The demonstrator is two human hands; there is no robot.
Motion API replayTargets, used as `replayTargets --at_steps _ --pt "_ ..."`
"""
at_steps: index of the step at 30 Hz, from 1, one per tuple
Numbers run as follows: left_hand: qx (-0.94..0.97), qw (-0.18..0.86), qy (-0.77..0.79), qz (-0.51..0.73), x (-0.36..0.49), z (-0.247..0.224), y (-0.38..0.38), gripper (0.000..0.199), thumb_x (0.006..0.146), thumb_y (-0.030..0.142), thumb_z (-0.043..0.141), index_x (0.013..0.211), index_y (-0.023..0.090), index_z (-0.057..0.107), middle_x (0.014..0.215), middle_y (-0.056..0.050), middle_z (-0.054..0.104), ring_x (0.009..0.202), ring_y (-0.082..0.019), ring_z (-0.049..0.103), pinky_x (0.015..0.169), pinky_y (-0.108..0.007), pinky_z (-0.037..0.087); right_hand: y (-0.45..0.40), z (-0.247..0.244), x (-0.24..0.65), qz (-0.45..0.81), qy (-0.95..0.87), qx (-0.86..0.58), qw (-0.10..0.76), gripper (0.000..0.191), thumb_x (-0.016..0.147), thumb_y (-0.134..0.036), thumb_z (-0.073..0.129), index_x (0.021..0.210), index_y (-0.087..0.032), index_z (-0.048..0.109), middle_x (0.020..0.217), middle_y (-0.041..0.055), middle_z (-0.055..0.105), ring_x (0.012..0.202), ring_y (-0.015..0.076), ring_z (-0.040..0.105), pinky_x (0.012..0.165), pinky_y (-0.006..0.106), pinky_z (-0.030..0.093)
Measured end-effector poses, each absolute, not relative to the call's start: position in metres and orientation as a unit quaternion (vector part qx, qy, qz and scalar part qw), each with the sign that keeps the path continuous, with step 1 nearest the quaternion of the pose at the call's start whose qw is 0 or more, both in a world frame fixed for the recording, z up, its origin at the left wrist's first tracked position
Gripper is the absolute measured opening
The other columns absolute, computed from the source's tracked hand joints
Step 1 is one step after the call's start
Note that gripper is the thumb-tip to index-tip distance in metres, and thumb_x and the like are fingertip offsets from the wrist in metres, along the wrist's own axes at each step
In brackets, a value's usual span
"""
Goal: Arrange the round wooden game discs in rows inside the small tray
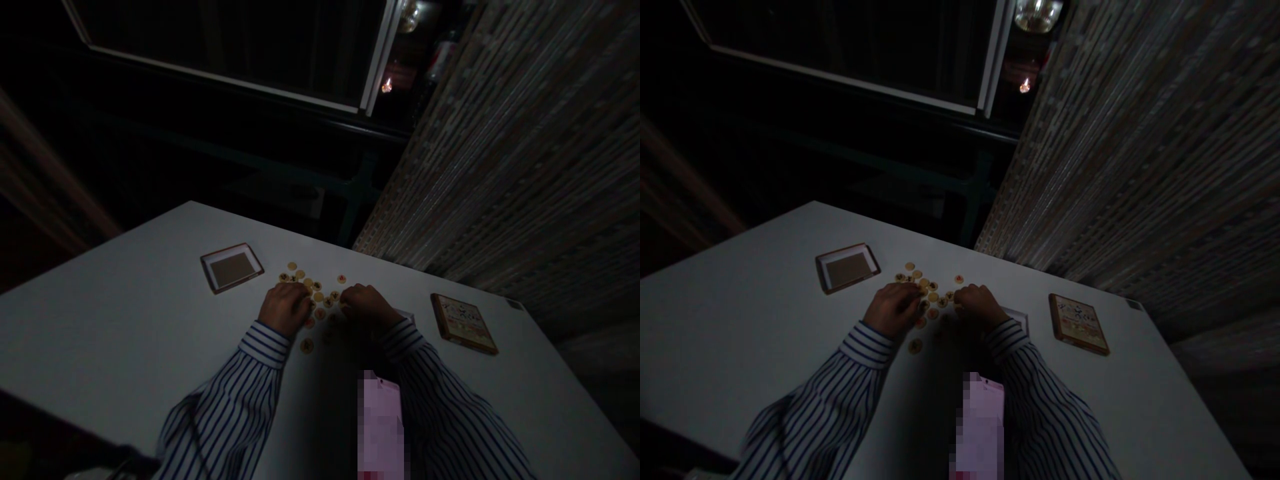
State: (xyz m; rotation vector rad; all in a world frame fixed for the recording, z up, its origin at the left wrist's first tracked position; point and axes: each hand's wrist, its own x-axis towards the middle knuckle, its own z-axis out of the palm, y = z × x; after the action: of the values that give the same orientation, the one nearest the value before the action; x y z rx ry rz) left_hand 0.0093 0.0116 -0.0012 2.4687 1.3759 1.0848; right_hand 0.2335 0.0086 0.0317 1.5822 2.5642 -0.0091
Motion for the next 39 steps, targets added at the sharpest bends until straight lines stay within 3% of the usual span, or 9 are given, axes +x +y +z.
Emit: replayTargets --at_steps 4,10,14,20,26,34,39 --pt "0.816 0.050 0.447 0.363 0.010 -0.001 0.011 0.021 0.077 0.027 0.051 0.092 0.019 0.064 0.098 -0.006 0.066 0.092 -0.022 0.058 0.084 -0.039 0.045 0.010 0.030 0.240 -0.070 0.840 0.537 -0.035 0.023 0.077 -0.027 0.052 0.096 -0.017 0.058 0.093 0.0077 0.063 0.087 0.0180 0.055 0.074 0.028 0.039" --pt "0.810 0.051 0.455 0.365 0.012 -0.002 0.011 0.021 0.077 0.027 0.052 0.092 0.020 0.064 0.099 -0.005 0.066 0.092 -0.021 0.058 0.084 -0.038 0.044 0.006 0.033 0.245 -0.289 0.751 0.536 -0.256 0.018 0.072 -0.030 0.056 0.086 -0.017 0.055 0.071 -0.0007 0.058 0.064 0.0113 0.054 0.061 0.024 0.042" --pt "0.811 0.054 0.455 0.364 0.012 -0.002 0.011 0.021 0.077 0.028 0.051 0.091 0.020 0.065 0.099 -0.005 0.066 0.092 -0.021 0.058 0.084 -0.038 0.044 0.003 0.039 0.246 -0.423 0.683 0.498 -0.326 0.024 0.068 -0.031 0.061 0.087 -0.018 0.053 0.073 -0.0008 0.057 0.066 0.0110 0.056 0.063 0.025 0.044" --pt "0.815 0.051 0.450 0.363 0.012 -0.001 0.011 0.021 0.077 0.027 0.051 0.091 0.019 0.064 0.099 -0.006 0.066 0.091 -0.021 0.058 0.084 -0.037 0.044 0.002 0.043 0.249 -0.501 0.629 0.478 -0.352 0.030 0.065 -0.030 0.067 0.089 -0.018 0.054 0.082 0.0010 0.061 0.078 0.0125 0.059 0.075 0.028 0.045" --pt "0.808 0.046 0.451 0.376 0.011 -0.001 0.012 0.021 0.077 0.027 0.051 0.091 0.019 0.064 0.098 -0.005 0.067 0.091 -0.020 0.058 0.084 -0.037 0.044 0.001 0.045 0.252 -0.495 0.635 0.480 -0.349 0.030 0.067 -0.029 0.065 0.093 -0.018 0.054 0.080 0.0005 0.062 0.075 0.0125 0.059 0.071 0.027 0.045" --pt "0.775 0.042 0.488 0.399 -0.001 -0.001 0.018 0.022 0.078 0.029 0.050 0.090 0.019 0.065 0.098 -0.006 0.067 0.094 -0.021 0.058 0.086 -0.037 0.044 0.000 0.040 0.255 -0.378 0.690 0.524 -0.326 0.027 0.069 -0.029 0.057 0.093 -0.017 0.058 0.067 -0.0014 0.057 0.059 0.0103 0.051 0.053 0.022 0.040" --pt "0.719 0.043 0.536 0.440 -0.013 0.004 0.019 0.023 0.079 0.030 0.048 0.088 0.018 0.065 0.093 -0.005 0.068 0.091 -0.020 0.059 0.085 -0.034 0.045 -0.001 0.033 0.255 -0.292 0.720 0.549 -0.309 0.024 0.069 -0.028 0.055 0.088 -0.016 0.059 0.067 -0.0006 0.056 0.058 0.0106 0.050 0.054 0.023 0.040"
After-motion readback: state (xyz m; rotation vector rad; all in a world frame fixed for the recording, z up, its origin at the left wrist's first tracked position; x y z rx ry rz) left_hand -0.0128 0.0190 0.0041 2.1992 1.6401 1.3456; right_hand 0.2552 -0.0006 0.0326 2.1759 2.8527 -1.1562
